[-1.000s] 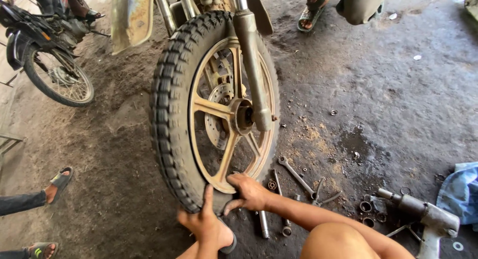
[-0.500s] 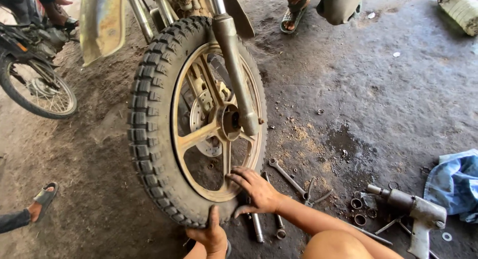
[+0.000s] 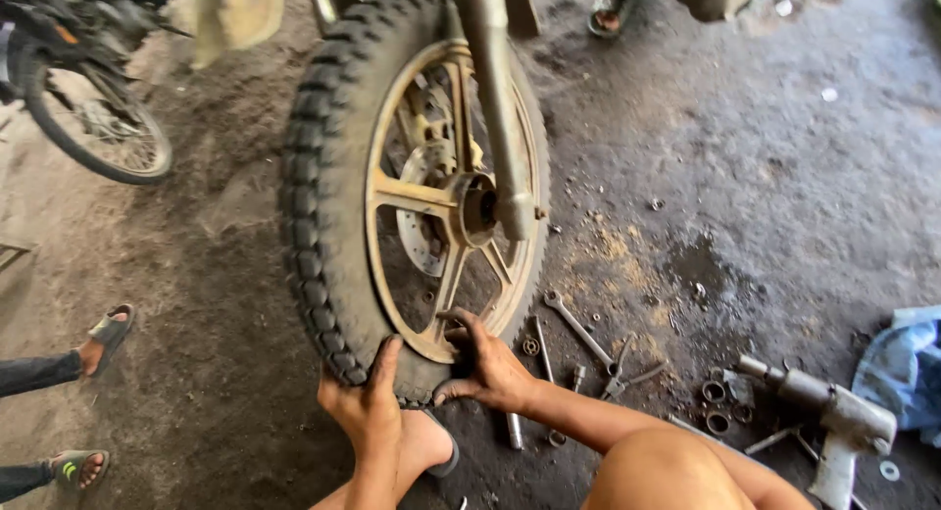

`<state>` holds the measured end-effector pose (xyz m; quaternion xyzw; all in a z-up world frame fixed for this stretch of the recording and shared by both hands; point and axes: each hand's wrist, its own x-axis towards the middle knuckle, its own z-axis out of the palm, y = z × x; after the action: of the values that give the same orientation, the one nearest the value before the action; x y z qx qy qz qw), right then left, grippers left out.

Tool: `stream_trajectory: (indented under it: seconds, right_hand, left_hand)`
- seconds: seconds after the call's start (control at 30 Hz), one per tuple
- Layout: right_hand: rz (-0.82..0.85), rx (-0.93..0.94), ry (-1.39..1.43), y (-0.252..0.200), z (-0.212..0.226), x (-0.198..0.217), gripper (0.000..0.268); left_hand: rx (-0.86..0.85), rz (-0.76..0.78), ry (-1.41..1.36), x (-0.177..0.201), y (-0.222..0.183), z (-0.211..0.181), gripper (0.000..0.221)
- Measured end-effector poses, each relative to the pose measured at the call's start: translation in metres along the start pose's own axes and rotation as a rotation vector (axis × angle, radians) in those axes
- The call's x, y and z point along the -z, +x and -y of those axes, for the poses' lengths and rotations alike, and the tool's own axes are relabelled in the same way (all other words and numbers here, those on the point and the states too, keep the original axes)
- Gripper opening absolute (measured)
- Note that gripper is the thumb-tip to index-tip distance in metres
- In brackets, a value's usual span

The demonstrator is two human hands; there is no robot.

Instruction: The person removes the front wheel of a motorcycle using a wrench, then uses an impact wrench to tighten the axle nut. They adjust the wheel alignment and use pliers to secure a cotter pin into the axle nut.

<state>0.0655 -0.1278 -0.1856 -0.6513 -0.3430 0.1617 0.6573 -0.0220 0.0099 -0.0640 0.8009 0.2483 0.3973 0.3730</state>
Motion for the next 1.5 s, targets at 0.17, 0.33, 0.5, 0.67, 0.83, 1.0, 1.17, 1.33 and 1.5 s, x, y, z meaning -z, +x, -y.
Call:
stream_trajectory:
  seconds: [0.17, 0.33, 0.5, 0.67, 0.83, 1.0, 1.17, 1.33, 1.5]
  right_hand:
    - [0.070, 0.201, 0.078, 0.001, -0.021, 0.026, 0.104]
    - [0.252, 0.320, -0.336, 0.010, -0.030, 0.035, 0.103]
    - [0.156, 0.256, -0.420, 0.013, -0.027, 0.000, 0.100]
    - [0.067, 0.045, -0.178, 0.013, 0.018, -0.022, 0.110]
    - [0.034, 0.378, -0.310, 0.013, 0.028, 0.017, 0.117]
    - [0.190, 0.375, -0.407, 0.006, 0.010, 0.024, 0.119]
    - [0.139, 0.249, -0.420, 0.006, -0.002, 0.004, 0.109]
    - [0.058, 0.169, -0.314, 0.009, 0.019, -0.011, 0.104]
    - [0.019, 0.411, -0.042, -0.003, 0.030, 0.009, 0.111]
  left_hand:
    - [-0.353, -0.046, -0.010, -0.011, -0.015, -0.039, 0.083]
    - [-0.108, 0.019, -0.356, -0.036, -0.064, 0.057, 0.080]
    - [0.059, -0.047, -0.176, -0.024, -0.038, 0.055, 0.057]
    - [0.147, 0.202, -0.136, 0.005, 0.013, -0.021, 0.057]
    - [-0.176, 0.090, -0.033, -0.003, -0.010, -0.020, 0.098]
    - [-0.165, 0.129, -0.174, -0.022, -0.046, 0.040, 0.101]
    - [-0.241, 0.052, 0.074, -0.021, -0.041, 0.045, 0.048]
    - [-0.392, 0.151, 0.125, 0.006, -0.004, 0.022, 0.048]
    - [-0.171, 0.127, 0.123, 0.007, -0.011, 0.013, 0.081]
